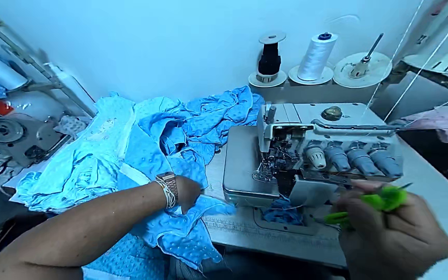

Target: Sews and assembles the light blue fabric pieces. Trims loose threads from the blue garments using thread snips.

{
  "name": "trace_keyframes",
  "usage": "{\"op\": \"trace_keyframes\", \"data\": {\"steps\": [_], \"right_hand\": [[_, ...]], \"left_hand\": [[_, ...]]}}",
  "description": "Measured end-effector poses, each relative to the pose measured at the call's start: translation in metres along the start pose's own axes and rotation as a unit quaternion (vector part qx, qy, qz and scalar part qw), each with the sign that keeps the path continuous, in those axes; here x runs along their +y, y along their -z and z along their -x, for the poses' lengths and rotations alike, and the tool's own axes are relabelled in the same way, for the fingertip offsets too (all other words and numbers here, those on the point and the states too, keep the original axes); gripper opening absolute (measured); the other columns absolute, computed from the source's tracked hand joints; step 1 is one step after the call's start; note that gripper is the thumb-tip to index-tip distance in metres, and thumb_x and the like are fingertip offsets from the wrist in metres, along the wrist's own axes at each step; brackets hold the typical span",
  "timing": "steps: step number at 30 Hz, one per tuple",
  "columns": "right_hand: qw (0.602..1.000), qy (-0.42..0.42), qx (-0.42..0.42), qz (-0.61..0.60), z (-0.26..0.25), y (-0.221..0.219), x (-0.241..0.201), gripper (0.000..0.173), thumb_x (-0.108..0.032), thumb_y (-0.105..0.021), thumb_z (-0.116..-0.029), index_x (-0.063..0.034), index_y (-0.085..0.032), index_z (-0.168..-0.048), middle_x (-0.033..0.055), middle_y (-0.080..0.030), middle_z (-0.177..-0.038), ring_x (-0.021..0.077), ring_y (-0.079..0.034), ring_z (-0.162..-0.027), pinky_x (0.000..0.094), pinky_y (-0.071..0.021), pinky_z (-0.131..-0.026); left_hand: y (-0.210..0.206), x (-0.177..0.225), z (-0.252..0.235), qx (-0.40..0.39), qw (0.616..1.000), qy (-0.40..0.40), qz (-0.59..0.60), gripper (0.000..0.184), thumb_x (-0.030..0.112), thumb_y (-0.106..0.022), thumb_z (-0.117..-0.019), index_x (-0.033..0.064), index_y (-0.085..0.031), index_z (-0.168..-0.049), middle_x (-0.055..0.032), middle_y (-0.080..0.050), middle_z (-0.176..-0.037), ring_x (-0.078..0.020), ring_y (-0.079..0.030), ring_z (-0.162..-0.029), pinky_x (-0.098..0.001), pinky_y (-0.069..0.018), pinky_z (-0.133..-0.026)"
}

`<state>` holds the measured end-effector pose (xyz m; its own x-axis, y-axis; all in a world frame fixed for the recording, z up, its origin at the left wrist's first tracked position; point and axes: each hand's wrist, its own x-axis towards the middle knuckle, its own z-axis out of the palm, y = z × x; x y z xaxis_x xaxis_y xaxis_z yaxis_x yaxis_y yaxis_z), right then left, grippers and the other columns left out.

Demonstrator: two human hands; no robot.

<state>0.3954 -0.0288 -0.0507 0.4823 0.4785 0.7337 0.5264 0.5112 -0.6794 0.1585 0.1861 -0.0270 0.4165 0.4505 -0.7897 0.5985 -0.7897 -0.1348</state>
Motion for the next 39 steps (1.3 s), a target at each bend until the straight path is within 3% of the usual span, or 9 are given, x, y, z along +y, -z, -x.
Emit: {"op": "trace_keyframes", "data": {"steps": [4,7,11,15,18,22,27,32,39], "right_hand": [[0.996,-0.003,-0.053,-0.077,-0.003,0.028,0.001,0.024,-0.039,-0.059,-0.1039,-0.0266,-0.069,-0.122,-0.0146,-0.074,-0.094,-0.0012,-0.070,-0.075,0.0156,-0.0582,-0.061],[0.994,0.016,-0.101,-0.044,-0.002,0.037,-0.002,0.021,-0.034,-0.061,-0.1033,-0.0279,-0.064,-0.123,-0.0194,-0.072,-0.096,-0.0054,-0.068,-0.078,0.0118,-0.0566,-0.065],[0.994,-0.001,-0.105,-0.010,0.008,0.030,0.006,0.019,-0.029,-0.068,-0.1000,-0.0251,-0.066,-0.118,-0.0216,-0.069,-0.097,-0.0080,-0.066,-0.082,0.0122,-0.0560,-0.069],[0.985,0.031,-0.170,0.025,0.019,0.021,0.005,0.026,-0.028,-0.069,-0.0996,-0.0152,-0.063,-0.121,-0.0084,-0.067,-0.096,-0.0065,-0.063,-0.085,0.0123,-0.0531,-0.076],[0.976,0.048,-0.200,0.063,0.024,0.023,0.004,0.030,-0.028,-0.069,-0.0994,-0.0065,-0.060,-0.118,0.0046,-0.066,-0.088,0.0009,-0.063,-0.079,0.0150,-0.0526,-0.073],[0.954,0.001,-0.240,0.181,0.019,0.009,-0.004,0.038,-0.032,-0.068,-0.0988,0.0052,-0.067,-0.107,0.0172,-0.070,-0.082,0.0144,-0.064,-0.067,0.0276,-0.0539,-0.061],[0.930,0.105,-0.209,0.283,-0.002,-0.084,-0.009,0.046,-0.047,-0.058,-0.0932,-0.0041,-0.072,-0.091,0.0062,-0.061,-0.060,0.0224,-0.059,-0.047,0.0421,-0.0453,-0.040],[0.882,0.024,-0.350,0.314,-0.051,-0.181,-0.037,0.035,-0.034,-0.070,-0.0957,0.0004,-0.068,-0.096,0.0181,-0.066,-0.070,0.0406,-0.069,-0.069,0.0570,-0.0514,-0.059],[0.867,0.040,-0.380,0.319,-0.072,-0.227,-0.042,0.033,-0.031,-0.058,-0.1026,-0.0003,-0.067,-0.093,0.0191,-0.068,-0.077,0.0396,-0.071,-0.081,0.0554,-0.0517,-0.067]], "left_hand": [[0.007,-0.008,0.009,0.017,0.998,-0.034,0.048,0.048,0.019,-0.086,-0.0813,-0.0009,-0.067,-0.121,-0.0237,-0.069,-0.108,-0.0430,-0.066,-0.102,-0.0671,-0.0502,-0.086],[0.042,-0.037,0.028,0.185,0.964,-0.085,0.172,0.039,0.013,-0.083,-0.0859,-0.0049,-0.067,-0.117,-0.0234,-0.070,-0.096,-0.0402,-0.068,-0.091,-0.0631,-0.0525,-0.086],[0.102,-0.092,0.012,0.452,0.881,0.045,0.134,0.033,0.005,-0.072,-0.0887,-0.0037,-0.067,-0.120,-0.0275,-0.068,-0.117,-0.0473,-0.064,-0.112,-0.0695,-0.0478,-0.094],[0.110,-0.140,-0.040,0.381,0.902,0.200,0.046,0.049,0.019,-0.078,-0.0857,-0.0031,-0.066,-0.127,-0.0282,-0.063,-0.130,-0.0474,-0.057,-0.125,-0.0696,-0.0373,-0.107],[0.096,-0.153,-0.036,0.355,0.898,0.227,0.122,0.028,0.019,-0.064,-0.0971,-0.0017,-0.071,-0.114,-0.0294,-0.068,-0.116,-0.0502,-0.063,-0.115,-0.0734,-0.0450,-0.093],[0.069,-0.140,0.028,0.504,0.820,0.102,0.250,0.036,0.029,-0.056,-0.1062,-0.0043,-0.067,-0.101,-0.0252,-0.066,-0.091,-0.0427,-0.065,-0.088,-0.0651,-0.0482,-0.079],[0.013,-0.096,0.095,0.572,0.798,0.039,0.187,0.032,0.027,-0.061,-0.1020,0.0032,-0.062,-0.080,-0.0086,-0.054,-0.062,-0.0259,-0.056,-0.059,-0.0509,-0.0442,-0.057],[-0.010,-0.077,0.108,0.604,0.786,0.028,0.127,0.032,0.025,-0.060,-0.0987,0.0051,-0.057,-0.074,-0.0075,-0.050,-0.058,-0.0263,-0.055,-0.055,-0.0482,-0.0416,-0.052],[-0.019,-0.071,0.110,0.617,0.778,-0.015,0.120,0.031,0.024,-0.058,-0.0976,0.0083,-0.055,-0.071,-0.0036,-0.047,-0.057,-0.0214,-0.052,-0.053,-0.0428,-0.0388,-0.050]]}}
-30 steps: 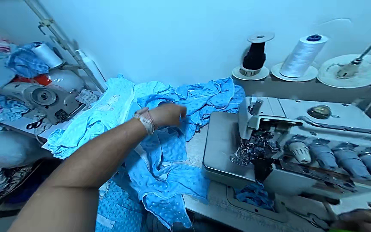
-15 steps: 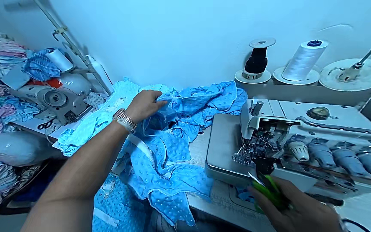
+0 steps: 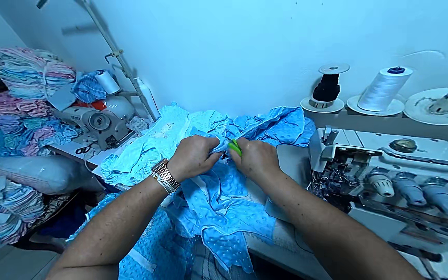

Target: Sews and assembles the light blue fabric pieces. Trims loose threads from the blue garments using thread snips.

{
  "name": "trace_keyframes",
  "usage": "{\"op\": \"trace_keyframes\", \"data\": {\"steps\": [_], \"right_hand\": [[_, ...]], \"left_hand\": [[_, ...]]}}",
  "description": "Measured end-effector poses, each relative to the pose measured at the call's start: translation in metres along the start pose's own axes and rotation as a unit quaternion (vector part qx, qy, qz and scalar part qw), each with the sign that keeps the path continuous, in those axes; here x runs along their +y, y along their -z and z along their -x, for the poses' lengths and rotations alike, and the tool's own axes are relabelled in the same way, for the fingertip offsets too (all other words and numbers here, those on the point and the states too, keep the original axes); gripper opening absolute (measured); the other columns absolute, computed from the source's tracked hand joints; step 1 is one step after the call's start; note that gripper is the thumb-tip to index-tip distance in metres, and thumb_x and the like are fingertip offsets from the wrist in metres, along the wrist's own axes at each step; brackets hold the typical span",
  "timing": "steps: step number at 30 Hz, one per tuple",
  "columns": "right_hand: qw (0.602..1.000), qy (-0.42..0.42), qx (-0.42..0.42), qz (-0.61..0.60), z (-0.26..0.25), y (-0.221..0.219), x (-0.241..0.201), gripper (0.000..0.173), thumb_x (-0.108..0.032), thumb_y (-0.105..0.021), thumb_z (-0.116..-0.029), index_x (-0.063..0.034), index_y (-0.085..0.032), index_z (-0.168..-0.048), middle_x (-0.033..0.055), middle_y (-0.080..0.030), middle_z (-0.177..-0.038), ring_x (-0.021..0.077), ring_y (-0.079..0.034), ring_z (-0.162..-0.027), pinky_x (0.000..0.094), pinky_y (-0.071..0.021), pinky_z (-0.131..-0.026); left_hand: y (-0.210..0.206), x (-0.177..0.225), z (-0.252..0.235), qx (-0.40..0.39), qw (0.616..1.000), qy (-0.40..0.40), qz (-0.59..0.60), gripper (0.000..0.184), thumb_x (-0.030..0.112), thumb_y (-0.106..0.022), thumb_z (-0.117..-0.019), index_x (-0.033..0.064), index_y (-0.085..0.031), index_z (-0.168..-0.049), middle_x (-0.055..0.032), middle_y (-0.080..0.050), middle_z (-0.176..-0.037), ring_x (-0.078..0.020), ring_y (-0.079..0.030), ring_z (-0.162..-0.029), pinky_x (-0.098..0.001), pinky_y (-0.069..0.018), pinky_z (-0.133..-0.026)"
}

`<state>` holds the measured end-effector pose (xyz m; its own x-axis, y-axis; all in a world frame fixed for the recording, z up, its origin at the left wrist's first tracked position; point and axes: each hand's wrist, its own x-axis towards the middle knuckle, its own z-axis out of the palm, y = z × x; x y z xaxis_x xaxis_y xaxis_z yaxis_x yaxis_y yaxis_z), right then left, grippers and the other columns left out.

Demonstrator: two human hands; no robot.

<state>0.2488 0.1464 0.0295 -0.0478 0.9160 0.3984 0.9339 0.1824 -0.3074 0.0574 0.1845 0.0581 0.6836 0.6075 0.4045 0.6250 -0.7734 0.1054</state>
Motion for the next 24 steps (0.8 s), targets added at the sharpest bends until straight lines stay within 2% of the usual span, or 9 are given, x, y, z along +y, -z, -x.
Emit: {"op": "trace_keyframes", "data": {"steps": [2,4,6,8,13,16,19,21,24], "right_hand": [[0.998,0.003,0.064,0.002,0.005,0.002,0.005,0.033,-0.028,-0.059,-0.1021,0.0006,-0.066,-0.086,0.0188,-0.066,-0.070,0.0402,-0.070,-0.072,0.0555,-0.0502,-0.060],[0.995,-0.015,0.097,0.012,0.017,0.008,0.015,0.033,-0.029,-0.060,-0.1018,0.0007,-0.066,-0.089,0.0184,-0.064,-0.069,0.0402,-0.069,-0.069,0.0557,-0.0495,-0.057],[0.994,-0.015,0.112,0.004,0.038,0.012,0.029,0.034,-0.033,-0.062,-0.1006,0.0005,-0.067,-0.095,0.0172,-0.063,-0.068,0.0391,-0.067,-0.064,0.0558,-0.0494,-0.054],[0.990,0.023,0.139,-0.026,0.068,0.008,0.045,0.036,-0.038,-0.064,-0.0956,-0.0027,-0.068,-0.096,0.0100,-0.060,-0.063,0.0307,-0.063,-0.054,0.0501,-0.0484,-0.047],[0.976,0.120,0.161,-0.085,0.133,-0.018,0.064,0.040,-0.047,-0.061,-0.0943,-0.0092,-0.072,-0.089,0.0011,-0.063,-0.062,0.0151,-0.061,-0.051,0.0353,-0.0504,-0.043],[0.976,0.154,0.120,-0.094,0.156,-0.018,0.063,0.035,-0.043,-0.063,-0.0951,-0.0095,-0.071,-0.090,0.0032,-0.065,-0.064,0.0182,-0.065,-0.055,0.0378,-0.0526,-0.046],[0.976,0.160,0.100,-0.108,0.172,-0.016,0.070,0.032,-0.040,-0.064,-0.0953,-0.0091,-0.070,-0.090,0.0037,-0.065,-0.064,0.0185,-0.065,-0.055,0.0361,-0.0523,-0.047],[0.976,0.154,0.100,-0.114,0.180,-0.015,0.080,0.030,-0.037,-0.066,-0.0943,-0.0080,-0.072,-0.090,0.0042,-0.066,-0.065,0.0177,-0.065,-0.056,0.0335,-0.0524,-0.050],[0.980,0.134,0.092,-0.119,0.192,-0.012,0.095,0.029,-0.036,-0.066,-0.0949,-0.0074,-0.071,-0.090,0.0052,-0.067,-0.066,0.0180,-0.066,-0.059,0.0329,-0.0533,-0.054]], "left_hand": [[0.001,0.002,0.002,-0.050,0.998,0.014,-0.017,0.026,0.022,-0.059,-0.0937,0.0076,-0.059,-0.072,-0.0064,-0.052,-0.059,-0.0252,-0.057,-0.056,-0.0469,-0.0416,-0.051],[0.004,0.008,-0.002,-0.227,0.966,0.105,-0.063,0.023,0.026,-0.065,-0.0953,0.0045,-0.071,-0.091,-0.0150,-0.066,-0.078,-0.0359,-0.067,-0.078,-0.0592,-0.0494,-0.066],[-0.010,0.005,-0.014,-0.388,0.902,0.172,-0.073,0.039,0.034,-0.076,-0.0906,0.0036,-0.071,-0.114,-0.0202,-0.070,-0.103,-0.0408,-0.067,-0.101,-0.0659,-0.0504,-0.084],[-0.023,-0.003,-0.030,-0.438,0.882,0.172,-0.002,0.057,0.041,-0.084,-0.0849,-0.0016,-0.068,-0.119,-0.0231,-0.069,-0.109,-0.0400,-0.065,-0.104,-0.0650,-0.0482,-0.092],[-0.053,0.003,-0.117,-0.236,0.962,0.115,0.076,0.046,0.032,-0.077,-0.0925,-0.0049,-0.067,-0.118,-0.0257,-0.070,-0.106,-0.0410,-0.068,-0.101,-0.0630,-0.0504,-0.093],[-0.104,0.019,-0.174,-0.136,0.984,0.075,0.089,0.042,0.020,-0.076,-0.0914,-0.0037,-0.064,-0.125,-0.0262,-0.061,-0.128,-0.0425,-0.061,-0.118,-0.0614,-0.0486,-0.099],[-0.150,0.028,-0.221,-0.121,0.991,0.052,0.038,0.056,0.009,-0.077,-0.0843,-0.0023,-0.058,-0.136,-0.0264,-0.054,-0.141,-0.0454,-0.056,-0.127,-0.0640,-0.0467,-0.100],[-0.164,0.030,-0.241,-0.167,0.983,0.075,-0.011,0.060,0.004,-0.075,-0.0834,-0.0011,-0.054,-0.139,-0.0286,-0.058,-0.135,-0.0493,-0.058,-0.122,-0.0686,-0.0469,-0.095],[-0.150,0.017,-0.251,-0.152,0.980,0.125,-0.005,0.037,0.003,-0.067,-0.0894,-0.0004,-0.063,-0.127,-0.0321,-0.066,-0.115,-0.0539,-0.063,-0.111,-0.0738,-0.0486,-0.086]]}}
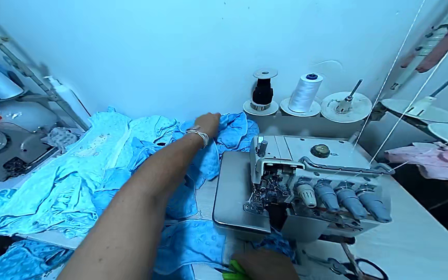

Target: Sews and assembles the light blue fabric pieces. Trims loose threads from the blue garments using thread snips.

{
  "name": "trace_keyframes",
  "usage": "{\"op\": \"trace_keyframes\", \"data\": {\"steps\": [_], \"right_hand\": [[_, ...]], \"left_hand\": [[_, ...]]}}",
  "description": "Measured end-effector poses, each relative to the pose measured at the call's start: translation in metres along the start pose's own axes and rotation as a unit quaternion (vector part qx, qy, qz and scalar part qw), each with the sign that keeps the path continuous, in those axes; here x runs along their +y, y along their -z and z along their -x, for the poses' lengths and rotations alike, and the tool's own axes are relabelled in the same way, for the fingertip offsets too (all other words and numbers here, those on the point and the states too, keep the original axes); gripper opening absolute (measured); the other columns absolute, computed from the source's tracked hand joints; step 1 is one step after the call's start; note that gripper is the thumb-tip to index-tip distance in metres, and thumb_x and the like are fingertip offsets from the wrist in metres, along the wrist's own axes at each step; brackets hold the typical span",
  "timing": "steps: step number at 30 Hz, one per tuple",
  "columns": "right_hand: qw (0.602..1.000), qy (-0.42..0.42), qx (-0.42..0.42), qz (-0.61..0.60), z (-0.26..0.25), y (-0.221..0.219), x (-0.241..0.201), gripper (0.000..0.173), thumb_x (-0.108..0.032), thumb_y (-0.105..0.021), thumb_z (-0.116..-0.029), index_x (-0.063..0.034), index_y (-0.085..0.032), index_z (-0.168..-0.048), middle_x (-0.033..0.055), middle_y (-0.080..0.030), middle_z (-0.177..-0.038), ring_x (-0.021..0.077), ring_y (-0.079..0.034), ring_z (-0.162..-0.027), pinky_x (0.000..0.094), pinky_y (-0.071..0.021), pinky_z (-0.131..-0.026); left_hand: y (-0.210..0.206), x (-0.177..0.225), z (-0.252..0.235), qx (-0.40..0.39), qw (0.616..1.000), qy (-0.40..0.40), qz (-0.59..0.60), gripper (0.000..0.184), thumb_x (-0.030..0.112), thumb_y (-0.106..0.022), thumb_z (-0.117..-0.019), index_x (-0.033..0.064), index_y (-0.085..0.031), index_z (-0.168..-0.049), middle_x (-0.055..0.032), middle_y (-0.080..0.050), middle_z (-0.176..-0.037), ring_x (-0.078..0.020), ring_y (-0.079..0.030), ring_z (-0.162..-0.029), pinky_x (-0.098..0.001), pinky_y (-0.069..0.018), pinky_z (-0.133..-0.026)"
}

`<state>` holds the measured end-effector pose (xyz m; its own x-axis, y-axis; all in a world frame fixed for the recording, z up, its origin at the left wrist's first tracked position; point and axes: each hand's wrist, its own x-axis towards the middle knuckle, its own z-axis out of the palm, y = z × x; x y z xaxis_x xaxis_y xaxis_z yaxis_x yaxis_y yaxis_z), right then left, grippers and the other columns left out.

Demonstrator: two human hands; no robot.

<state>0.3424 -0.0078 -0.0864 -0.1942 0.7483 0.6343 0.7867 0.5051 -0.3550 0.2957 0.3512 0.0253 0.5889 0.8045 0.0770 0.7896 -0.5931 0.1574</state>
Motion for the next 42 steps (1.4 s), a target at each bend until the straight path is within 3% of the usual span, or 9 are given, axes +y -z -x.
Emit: {"op": "trace_keyframes", "data": {"steps": [10,13,16,19,22,28,33,37,42], "right_hand": [[0.993,-0.047,0.063,-0.090,0.030,0.014,0.007,0.034,-0.040,-0.068,-0.0961,-0.0066,-0.070,-0.101,0.0083,-0.070,-0.074,0.0147,-0.066,-0.065,0.0282,-0.0552,-0.061],[0.992,-0.042,0.071,-0.091,0.030,0.003,0.006,0.034,-0.042,-0.067,-0.0964,-0.0085,-0.069,-0.098,0.0064,-0.068,-0.071,0.0132,-0.064,-0.061,0.0279,-0.0534,-0.056],[0.996,-0.031,0.034,-0.078,0.028,0.001,-0.001,0.035,-0.044,-0.065,-0.0973,-0.0095,-0.070,-0.100,0.0060,-0.069,-0.073,0.0147,-0.065,-0.063,0.0315,-0.0545,-0.055],[0.999,-0.031,0.003,-0.018,0.032,-0.002,-0.006,0.039,-0.047,-0.059,-0.0986,-0.0104,-0.072,-0.100,0.0045,-0.070,-0.074,0.0165,-0.067,-0.063,0.0354,-0.0556,-0.054],[0.998,-0.053,-0.011,0.033,0.044,-0.006,-0.008,0.043,-0.050,-0.056,-0.0974,-0.0104,-0.073,-0.098,0.0034,-0.070,-0.073,0.0181,-0.067,-0.060,0.0379,-0.0549,-0.050],[0.994,-0.100,-0.024,0.045,0.060,0.005,-0.025,0.046,-0.054,-0.054,-0.0953,-0.0118,-0.072,-0.094,0.0003,-0.064,-0.068,0.0152,-0.062,-0.055,0.0359,-0.0509,-0.047],[0.988,-0.142,-0.020,0.064,0.071,0.013,-0.023,0.045,-0.054,-0.054,-0.0929,-0.0128,-0.073,-0.094,-0.0008,-0.064,-0.067,0.0153,-0.061,-0.053,0.0370,-0.0493,-0.045],[0.984,-0.152,0.060,0.068,0.057,0.003,-0.030,0.049,-0.052,-0.055,-0.0953,-0.0068,-0.073,-0.095,0.0022,-0.063,-0.065,0.0151,-0.058,-0.051,0.0346,-0.0461,-0.044],[0.982,-0.097,0.151,0.053,0.015,-0.011,-0.056,0.035,-0.038,-0.064,-0.0951,-0.0042,-0.072,-0.096,0.0050,-0.066,-0.068,0.0150,-0.060,-0.054,0.0319,-0.0484,-0.047]], "left_hand": [[0.161,-0.079,0.220,0.317,0.927,0.140,-0.144,0.024,0.007,-0.051,-0.0960,-0.0071,-0.066,-0.108,-0.0416,-0.064,-0.103,-0.0662,-0.060,-0.101,-0.0816,-0.0395,-0.076],[0.131,-0.118,0.269,0.120,0.967,0.192,-0.119,0.020,0.002,-0.058,-0.0964,-0.0073,-0.069,-0.110,-0.0401,-0.065,-0.103,-0.0641,-0.061,-0.099,-0.0820,-0.0423,-0.077],[0.083,-0.155,0.277,-0.186,0.972,0.141,-0.022,0.023,0.002,-0.071,-0.0924,0.0040,-0.073,-0.115,-0.0184,-0.071,-0.112,-0.0374,-0.067,-0.107,-0.0619,-0.0487,-0.096],[0.081,-0.121,0.286,-0.083,0.986,0.103,-0.100,0.031,0.003,-0.074,-0.0883,-0.0006,-0.072,-0.119,-0.0295,-0.068,-0.115,-0.0529,-0.063,-0.111,-0.0752,-0.0459,-0.091],[0.085,-0.045,0.294,0.069,0.993,-0.026,-0.094,0.025,0.002,-0.068,-0.0895,-0.0033,-0.071,-0.113,-0.0276,-0.068,-0.114,-0.0488,-0.064,-0.110,-0.0683,-0.0480,-0.091],[-0.029,0.022,0.264,-0.262,0.963,-0.058,-0.029,0.044,0.033,-0.079,-0.0896,-0.0023,-0.067,-0.114,-0.0218,-0.066,-0.110,-0.0395,-0.066,-0.103,-0.0613,-0.0527,-0.085],[-0.043,-0.004,0.271,-0.185,0.975,-0.100,0.068,0.015,0.012,-0.068,-0.0909,-0.0025,-0.071,-0.095,-0.0198,-0.069,-0.091,-0.0364,-0.067,-0.088,-0.0583,-0.0516,-0.076],[-0.020,-0.029,0.302,-0.077,0.866,-0.137,0.475,0.003,0.001,-0.067,-0.0897,0.0043,-0.065,-0.090,0.0037,-0.062,-0.076,-0.0012,-0.058,-0.068,-0.0196,-0.0509,-0.065],[-0.019,-0.015,0.326,-0.044,0.780,-0.161,0.603,0.011,-0.003,-0.066,-0.0883,0.0054,-0.068,-0.096,0.0030,-0.069,-0.086,-0.0015,-0.064,-0.075,-0.0181,-0.0543,-0.070]]}}
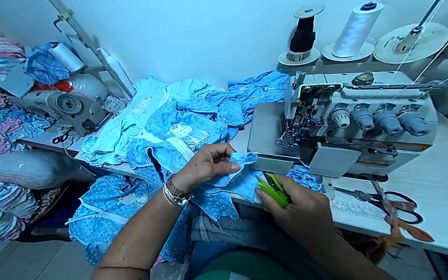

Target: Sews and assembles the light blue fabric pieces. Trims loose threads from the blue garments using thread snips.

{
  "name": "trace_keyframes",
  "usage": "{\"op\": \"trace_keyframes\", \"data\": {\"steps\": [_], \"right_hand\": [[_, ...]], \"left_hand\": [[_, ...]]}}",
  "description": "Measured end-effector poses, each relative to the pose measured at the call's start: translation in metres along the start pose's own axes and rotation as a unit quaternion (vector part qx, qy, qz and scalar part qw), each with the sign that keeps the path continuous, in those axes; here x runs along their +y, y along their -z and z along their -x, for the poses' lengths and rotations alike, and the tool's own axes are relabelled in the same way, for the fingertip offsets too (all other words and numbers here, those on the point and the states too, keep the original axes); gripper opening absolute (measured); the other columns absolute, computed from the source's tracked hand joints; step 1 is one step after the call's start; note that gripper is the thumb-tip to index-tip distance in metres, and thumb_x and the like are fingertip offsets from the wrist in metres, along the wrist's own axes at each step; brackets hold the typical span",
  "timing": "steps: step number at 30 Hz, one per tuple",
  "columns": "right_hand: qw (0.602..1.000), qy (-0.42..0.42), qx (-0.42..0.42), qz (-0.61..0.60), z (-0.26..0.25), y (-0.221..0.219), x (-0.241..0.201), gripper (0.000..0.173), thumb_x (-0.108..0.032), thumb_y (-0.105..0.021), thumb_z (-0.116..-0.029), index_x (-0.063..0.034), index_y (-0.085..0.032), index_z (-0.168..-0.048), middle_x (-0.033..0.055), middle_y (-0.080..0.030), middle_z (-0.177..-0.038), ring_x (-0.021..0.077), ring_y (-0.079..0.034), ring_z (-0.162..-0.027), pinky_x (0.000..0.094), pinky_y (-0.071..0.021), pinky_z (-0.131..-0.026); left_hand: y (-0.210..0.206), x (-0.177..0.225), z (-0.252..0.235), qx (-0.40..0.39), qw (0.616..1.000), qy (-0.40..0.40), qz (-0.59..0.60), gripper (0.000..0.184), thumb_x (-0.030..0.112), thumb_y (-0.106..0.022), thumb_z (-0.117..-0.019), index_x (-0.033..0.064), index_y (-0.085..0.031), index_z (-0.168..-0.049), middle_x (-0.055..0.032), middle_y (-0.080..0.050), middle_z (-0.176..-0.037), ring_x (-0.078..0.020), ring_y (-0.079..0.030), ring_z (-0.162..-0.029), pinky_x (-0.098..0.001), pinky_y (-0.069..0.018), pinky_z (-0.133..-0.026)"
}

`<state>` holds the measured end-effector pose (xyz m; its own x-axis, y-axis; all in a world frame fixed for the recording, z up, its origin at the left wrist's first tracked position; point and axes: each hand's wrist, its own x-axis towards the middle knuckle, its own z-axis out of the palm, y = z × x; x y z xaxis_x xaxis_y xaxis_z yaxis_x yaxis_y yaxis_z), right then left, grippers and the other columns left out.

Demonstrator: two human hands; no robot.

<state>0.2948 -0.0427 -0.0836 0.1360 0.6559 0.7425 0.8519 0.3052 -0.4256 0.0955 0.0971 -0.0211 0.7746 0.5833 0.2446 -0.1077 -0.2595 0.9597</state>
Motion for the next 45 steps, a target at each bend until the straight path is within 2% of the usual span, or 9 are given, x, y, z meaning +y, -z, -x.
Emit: {"op": "trace_keyframes", "data": {"steps": [8,16,21,27,31,34,37,41,45], "right_hand": [[0.999,0.007,0.034,-0.003,-0.015,-0.003,-0.010,0.033,-0.037,-0.063,-0.0960,-0.0043,-0.071,-0.094,0.0036,-0.063,-0.065,0.0118,-0.057,-0.053,0.0275,-0.0444,-0.046],[0.997,0.045,0.059,-0.033,-0.014,0.004,-0.004,0.034,-0.033,-0.058,-0.1015,-0.0021,-0.070,-0.093,0.0047,-0.063,-0.067,0.0086,-0.058,-0.057,0.0235,-0.0467,-0.051],[0.992,0.076,0.051,-0.086,-0.010,0.024,0.020,0.036,-0.036,-0.055,-0.1055,-0.0028,-0.067,-0.103,0.0067,-0.067,-0.076,0.0066,-0.063,-0.067,0.0230,-0.0533,-0.060],[0.993,0.037,0.040,-0.108,-0.009,0.019,0.036,0.036,-0.042,-0.066,-0.0973,-0.0067,-0.070,-0.102,0.0017,-0.069,-0.079,-0.0014,-0.063,-0.070,0.0148,-0.0519,-0.062],[0.992,0.045,0.012,-0.116,-0.007,0.011,0.037,0.033,-0.044,-0.067,-0.0973,-0.0110,-0.068,-0.103,0.0002,-0.068,-0.076,0.0017,-0.062,-0.066,0.0189,-0.0525,-0.059],[0.993,0.044,0.009,-0.110,-0.007,0.013,0.045,0.034,-0.042,-0.067,-0.0973,-0.0091,-0.068,-0.105,0.0023,-0.069,-0.078,0.0023,-0.063,-0.068,0.0184,-0.0528,-0.060],[0.994,0.033,0.002,-0.100,-0.006,0.016,0.052,0.034,-0.043,-0.067,-0.0968,-0.0092,-0.069,-0.103,0.0015,-0.068,-0.077,0.0004,-0.062,-0.066,0.0163,-0.0508,-0.058],[0.996,0.026,-0.006,-0.080,-0.012,0.014,0.051,0.037,-0.046,-0.064,-0.0973,-0.0092,-0.068,-0.095,0.0010,-0.065,-0.070,0.0020,-0.058,-0.060,0.0192,-0.0481,-0.053],[0.998,0.042,-0.029,-0.033,-0.028,0.005,0.039,0.040,-0.046,-0.061,-0.0954,-0.0071,-0.072,-0.092,0.0010,-0.064,-0.067,0.0072,-0.058,-0.055,0.0252,-0.0473,-0.048]], "left_hand": [[-0.013,0.002,0.003,-0.025,0.997,-0.031,0.062,0.010,-0.003,-0.066,-0.0898,0.0044,-0.069,-0.095,-0.0007,-0.070,-0.094,-0.0019,-0.064,-0.077,-0.0165,-0.0539,-0.069],[-0.018,0.005,0.005,-0.126,0.962,-0.092,-0.224,0.011,0.008,-0.070,-0.0896,-0.0004,-0.070,-0.081,-0.0070,-0.067,-0.096,-0.0094,-0.063,-0.091,-0.0219,-0.0528,-0.078],[-0.012,0.004,0.000,-0.316,0.875,0.114,-0.348,0.028,0.019,-0.083,-0.0851,-0.0031,-0.073,-0.099,-0.0158,-0.071,-0.093,-0.0267,-0.067,-0.088,-0.0476,-0.0547,-0.081],[0.033,0.018,-0.090,-0.055,0.849,0.139,-0.506,0.032,0.023,-0.075,-0.0942,-0.0023,-0.071,-0.113,-0.0216,-0.072,-0.110,-0.0376,-0.069,-0.106,-0.0603,-0.0519,-0.095],[0.044,-0.031,-0.142,0.065,0.765,0.317,-0.556,0.079,0.045,-0.084,-0.0823,-0.0105,-0.057,-0.131,-0.0314,-0.062,-0.126,-0.0470,-0.062,-0.116,-0.0656,-0.0497,-0.096],[0.039,-0.038,-0.145,0.094,0.731,0.383,-0.556,0.056,0.036,-0.074,-0.0893,-0.0113,-0.061,-0.117,-0.0315,-0.066,-0.113,-0.0471,-0.066,-0.108,-0.0661,-0.0512,-0.087],[0.056,-0.037,-0.133,0.080,0.794,0.311,-0.516,0.031,0.028,-0.069,-0.0911,-0.0027,-0.070,-0.095,-0.0260,-0.068,-0.094,-0.0445,-0.067,-0.094,-0.0678,-0.0493,-0.080],[0.060,-0.011,-0.089,0.066,0.926,0.105,-0.355,0.016,0.003,-0.072,-0.0888,0.0013,-0.071,-0.105,-0.0074,-0.064,-0.081,-0.0153,-0.057,-0.070,-0.0371,-0.0486,-0.068],[0.043,0.002,-0.049,0.034,0.995,0.073,-0.067,0.040,-0.013,-0.064,-0.0827,-0.0006,-0.056,-0.119,-0.0010,-0.071,-0.090,-0.0039,-0.067,-0.078,-0.0212,-0.0564,-0.075]]}}
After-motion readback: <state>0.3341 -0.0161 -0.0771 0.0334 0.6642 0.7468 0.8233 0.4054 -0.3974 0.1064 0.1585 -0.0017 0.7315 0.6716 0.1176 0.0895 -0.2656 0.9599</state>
